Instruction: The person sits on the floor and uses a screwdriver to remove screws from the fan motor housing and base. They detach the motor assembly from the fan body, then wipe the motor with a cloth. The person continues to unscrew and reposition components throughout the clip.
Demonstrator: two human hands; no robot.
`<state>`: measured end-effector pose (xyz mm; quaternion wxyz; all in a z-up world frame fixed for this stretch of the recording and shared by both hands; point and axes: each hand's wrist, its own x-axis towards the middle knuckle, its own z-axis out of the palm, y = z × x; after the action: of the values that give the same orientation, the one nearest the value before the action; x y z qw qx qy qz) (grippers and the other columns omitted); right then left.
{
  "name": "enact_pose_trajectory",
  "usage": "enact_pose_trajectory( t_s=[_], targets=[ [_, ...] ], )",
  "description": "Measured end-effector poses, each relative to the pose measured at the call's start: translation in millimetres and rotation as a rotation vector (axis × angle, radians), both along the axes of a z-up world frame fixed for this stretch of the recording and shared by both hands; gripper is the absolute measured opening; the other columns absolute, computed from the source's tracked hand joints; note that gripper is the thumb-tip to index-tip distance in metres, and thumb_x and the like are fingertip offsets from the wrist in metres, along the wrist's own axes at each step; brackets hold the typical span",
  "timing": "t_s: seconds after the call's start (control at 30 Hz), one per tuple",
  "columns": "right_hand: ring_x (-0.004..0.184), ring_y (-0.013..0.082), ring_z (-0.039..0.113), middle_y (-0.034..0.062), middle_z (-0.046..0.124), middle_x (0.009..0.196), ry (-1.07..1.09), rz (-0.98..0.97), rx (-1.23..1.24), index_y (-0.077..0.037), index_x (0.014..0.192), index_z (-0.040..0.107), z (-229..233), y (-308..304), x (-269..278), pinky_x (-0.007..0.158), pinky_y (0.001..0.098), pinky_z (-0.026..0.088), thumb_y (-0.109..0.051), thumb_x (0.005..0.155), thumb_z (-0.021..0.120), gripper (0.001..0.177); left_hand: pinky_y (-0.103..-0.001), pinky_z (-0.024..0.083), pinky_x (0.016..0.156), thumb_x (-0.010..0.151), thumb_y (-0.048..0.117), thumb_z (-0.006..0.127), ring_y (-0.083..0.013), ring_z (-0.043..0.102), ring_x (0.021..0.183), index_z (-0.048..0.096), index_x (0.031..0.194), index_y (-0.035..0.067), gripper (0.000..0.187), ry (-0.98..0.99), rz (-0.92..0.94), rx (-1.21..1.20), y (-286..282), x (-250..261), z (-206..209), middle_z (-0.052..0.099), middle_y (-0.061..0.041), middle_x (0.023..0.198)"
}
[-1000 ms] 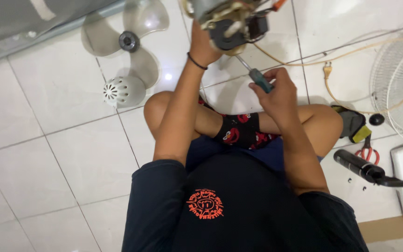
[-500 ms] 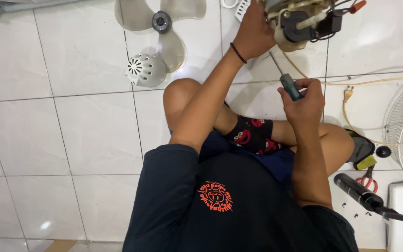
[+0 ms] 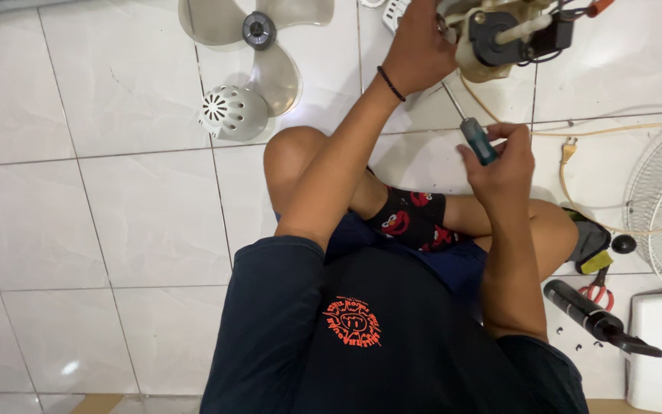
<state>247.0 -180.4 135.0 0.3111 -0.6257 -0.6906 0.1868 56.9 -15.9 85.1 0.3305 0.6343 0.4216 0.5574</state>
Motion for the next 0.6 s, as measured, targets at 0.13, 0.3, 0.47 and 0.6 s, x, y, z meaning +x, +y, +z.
enact_pose_trajectory(
  t_s=[0.13,0.3,0.47,0.6],
  targets=[
    [0.083,0.0260,0.069,0.0160,0.073,0.100,-0.074,0.020,0.145,-0.001,0.117,0.065,-7.5,-4.6,2.2,0.072,0.0334,0.054,-0.017,0.095,0.090,0.037,-0.036,0.056,0.086,0.077,0.005,0.072,-0.0308,0.068,0.097,0.059,0.126,0.006,0.051,0.096,0.041,-0.147,3.0,1.3,-9.1,0.069,-0.013,0.111],
    [0.075,0.0188,0.068,0.0118,0.074,0.091,0.199,-0.029,-0.329,-0.003,0.120,0.069,-15.1,3.8,6.4,0.069,0.0313,0.053,-0.020,0.106,0.079,0.025,-0.036,0.057,0.086,0.078,0.009,0.077,-0.0283,0.068,0.095,0.059,0.127,0.006,0.052,0.071,0.045,-0.164,6.1,-0.4,-11.2,0.068,-0.013,0.110],
    [0.069,0.0248,0.060,0.0142,0.067,0.099,0.118,-0.014,-0.110,0.004,0.122,0.060,-4.0,2.1,-1.9,0.061,0.0342,0.051,-0.019,0.082,0.087,0.053,-0.036,0.060,0.087,0.079,0.019,0.094,-0.0264,0.073,0.097,0.061,0.118,0.006,0.052,-0.037,-0.072,-0.016,5.3,-7.0,1.1,0.073,-0.010,0.108],
    [0.087,0.0297,0.067,0.0127,0.066,0.113,-0.276,0.082,0.273,-0.007,0.125,0.067,2.3,-0.8,-10.9,0.071,0.0380,0.055,-0.010,0.096,0.079,0.032,-0.038,0.058,0.086,0.079,0.025,0.092,-0.0268,0.073,0.094,0.056,0.116,0.005,0.055,-0.015,-0.071,0.055,1.2,-18.2,12.8,0.073,-0.009,0.103]
  ],
)
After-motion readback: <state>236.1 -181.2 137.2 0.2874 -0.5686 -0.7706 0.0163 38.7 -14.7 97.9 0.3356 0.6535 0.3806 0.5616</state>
